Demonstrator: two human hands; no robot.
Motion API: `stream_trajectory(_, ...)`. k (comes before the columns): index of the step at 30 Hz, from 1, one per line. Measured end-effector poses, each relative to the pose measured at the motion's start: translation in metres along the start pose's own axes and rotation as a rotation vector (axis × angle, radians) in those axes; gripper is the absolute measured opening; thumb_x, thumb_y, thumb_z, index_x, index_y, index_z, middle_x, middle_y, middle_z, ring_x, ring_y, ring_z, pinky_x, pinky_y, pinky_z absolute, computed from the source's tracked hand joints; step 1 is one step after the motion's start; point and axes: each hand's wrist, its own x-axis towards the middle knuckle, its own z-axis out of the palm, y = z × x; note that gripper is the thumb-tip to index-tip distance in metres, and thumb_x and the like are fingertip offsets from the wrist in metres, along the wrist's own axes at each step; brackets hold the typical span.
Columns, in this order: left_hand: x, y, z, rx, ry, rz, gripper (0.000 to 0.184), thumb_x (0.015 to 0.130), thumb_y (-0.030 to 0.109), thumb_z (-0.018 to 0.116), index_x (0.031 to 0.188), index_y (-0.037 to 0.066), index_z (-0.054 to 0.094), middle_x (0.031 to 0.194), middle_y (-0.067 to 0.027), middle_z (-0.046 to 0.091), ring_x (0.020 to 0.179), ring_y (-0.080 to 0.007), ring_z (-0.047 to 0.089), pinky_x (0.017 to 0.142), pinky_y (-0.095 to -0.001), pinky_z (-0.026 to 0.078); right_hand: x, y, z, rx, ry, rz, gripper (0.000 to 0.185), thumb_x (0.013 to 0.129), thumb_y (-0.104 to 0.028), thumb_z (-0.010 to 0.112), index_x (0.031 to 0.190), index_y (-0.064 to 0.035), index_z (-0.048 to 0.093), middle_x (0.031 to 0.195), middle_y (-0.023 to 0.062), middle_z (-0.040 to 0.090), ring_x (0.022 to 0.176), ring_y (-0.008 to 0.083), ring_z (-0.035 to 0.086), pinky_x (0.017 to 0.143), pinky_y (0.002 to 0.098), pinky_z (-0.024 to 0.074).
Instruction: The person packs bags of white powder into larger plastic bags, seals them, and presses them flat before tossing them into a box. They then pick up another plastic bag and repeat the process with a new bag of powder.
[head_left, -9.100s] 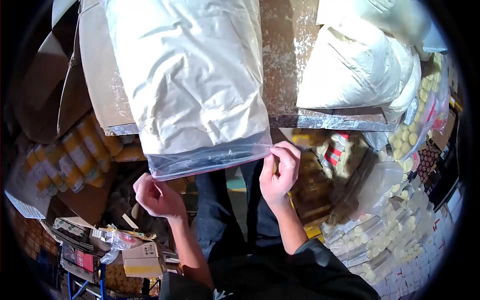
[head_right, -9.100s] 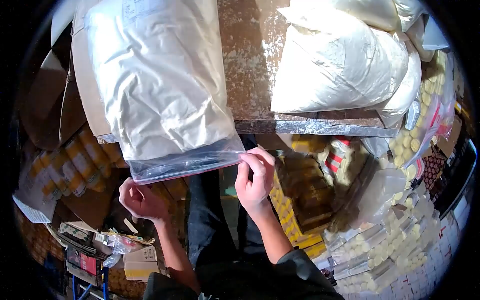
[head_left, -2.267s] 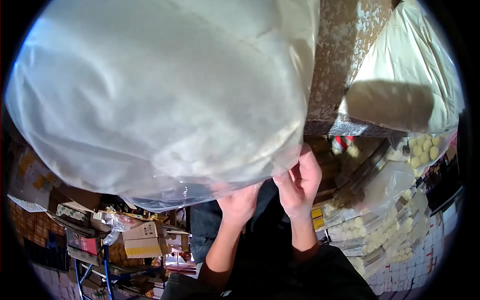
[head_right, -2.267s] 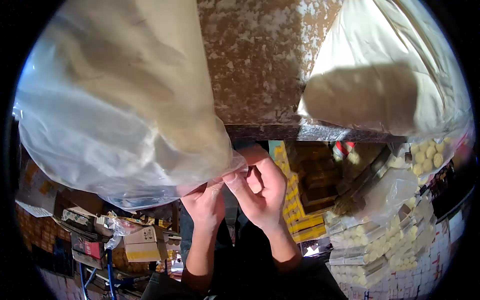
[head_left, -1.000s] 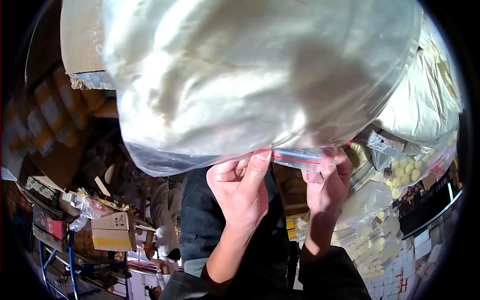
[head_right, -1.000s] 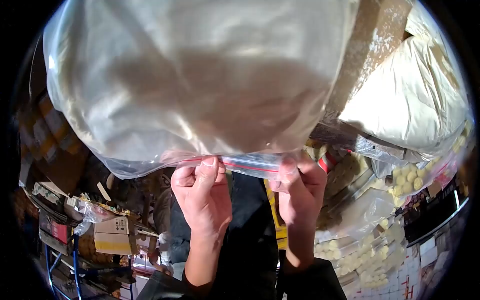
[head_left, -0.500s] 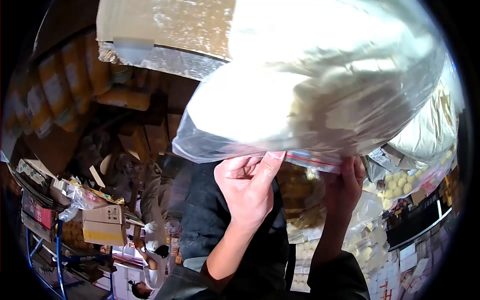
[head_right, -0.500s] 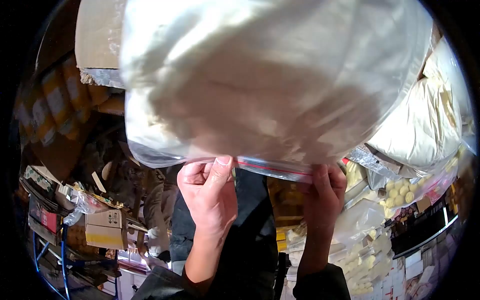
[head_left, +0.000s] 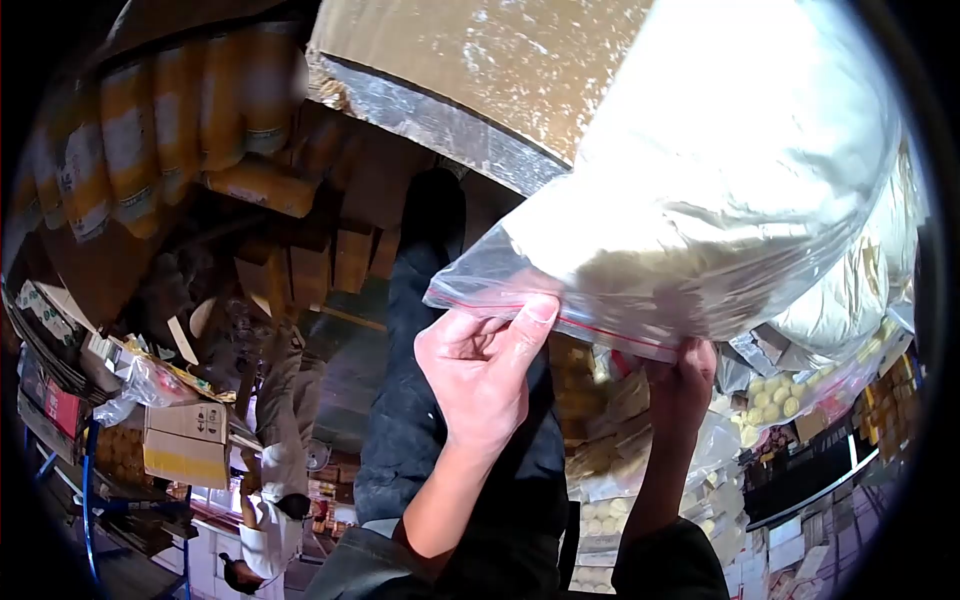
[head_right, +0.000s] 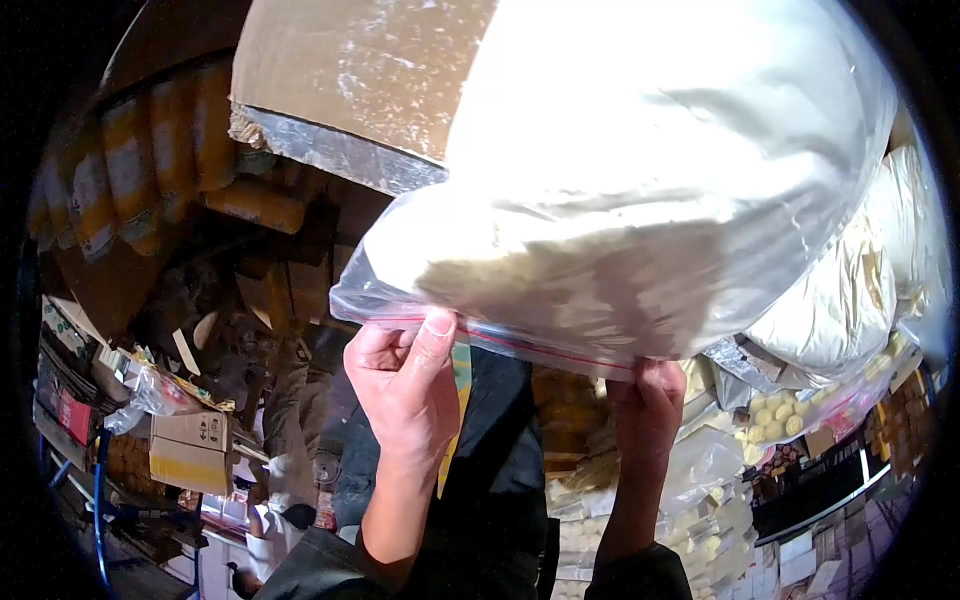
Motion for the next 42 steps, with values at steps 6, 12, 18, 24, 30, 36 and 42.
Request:
stream_trajectory(6,0.01,0.013,-0.012,0.038,-0.027,0.055,0.019,0.083,-0.002,0.073,0.1,-0.007,0.069,0.085,-0.0054,0.068,0.069,-0.0027,0.053,0.062,-0.0163,0.04,0.005,0.004,0.023,-0.22,0.215,-0.024,0.024,0.101,-0.017,0.048,0.117,0.001,0.05,0.078,-0.0015,0.049,0.058,0.0043,0.04,0.051,0.0183,0.0317)
stream_trajectory(12,0.02,0.026,-0.022,-0.048,-0.064,0.04,0.016,0.084,-0.003,0.07,0.099,-0.008,0.068,0.094,-0.0133,0.071,0.081,-0.0106,0.065,0.076,-0.0217,0.051,0.01,0.004,-0.002,-0.165,-0.045,-0.043,0.021,0.101,-0.02,0.049,0.112,-0.0022,0.053,0.074,-0.0036,0.047,0.049,0.0039,0.032,0.045,0.0215,0.0257)
stream_trajectory(18,0.029,0.037,-0.027,-0.03,-0.095,0.073,0.011,0.085,-0.003,0.069,0.095,-0.008,0.069,0.095,-0.0148,0.07,0.083,-0.0127,0.065,0.078,-0.0243,0.051,0.013,0.001,0.004,-0.229,-0.073,-0.042,0.024,0.101,-0.024,0.051,0.113,-0.0034,0.052,0.075,-0.0045,0.046,0.052,0.0029,0.032,0.046,0.0209,0.0252)
stream_trajectory(24,0.067,0.082,-0.085,-0.296,0.016,0.175,0.012,0.094,0.008,0.06,0.098,-0.004,0.062,0.093,-0.0097,0.065,0.083,-0.0149,0.065,0.077,-0.0257,0.055,0.005,-0.008,0.007,-0.352,0.015,-0.001,0.021,0.101,-0.028,0.051,0.101,-0.007,0.053,0.068,-0.0051,0.041,0.051,0.0043,0.035,0.046,0.0213,0.0271)
stream_trajectory(30,0.069,0.22,-0.183,0.071,-0.005,0.396,0.042,0.101,0.039,0.048,0.105,-0.001,0.062,0.092,-0.0093,0.063,0.082,-0.0145,0.063,0.067,-0.0216,0.051,-0.013,-0.024,0.001,-0.574,0.034,0.091,0.02,0.099,-0.02,0.054,0.096,-0.0014,0.06,0.088,0.0065,0.069,0.066,0.0094,0.058,0.061,0.0228,0.0425)
stream_trajectory(36,0.09,0.225,-0.155,0.74,0.144,0.576,0.061,0.087,-0.007,0.06,0.144,0.006,0.04,0.145,-0.0184,0.043,0.11,-0.0291,0.061,0.094,-0.0332,0.049,-0.027,-0.047,0.037,-0.963,0.177,-0.178,0.019,0.096,-0.012,0.054,0.089,0.002,0.065,0.085,0.0093,0.069,0.073,0.0143,0.062,0.068,0.0275,0.0484)
stream_trajectory(42,0.108,0.18,-0.066,0.732,0.139,0.459,0.012,0.09,0.013,0.069,0.084,0.003,0.066,0.06,0.0014,0.057,0.044,-0.0015,0.042,0.038,-0.0181,0.025,-0.038,-0.12,0.122,-1.265,0.402,-1.062,0.012,0.09,-0.006,0.057,0.096,-0.0001,0.065,0.106,0.0183,0.067,0.099,0.0302,0.065,0.086,0.038,0.0512)
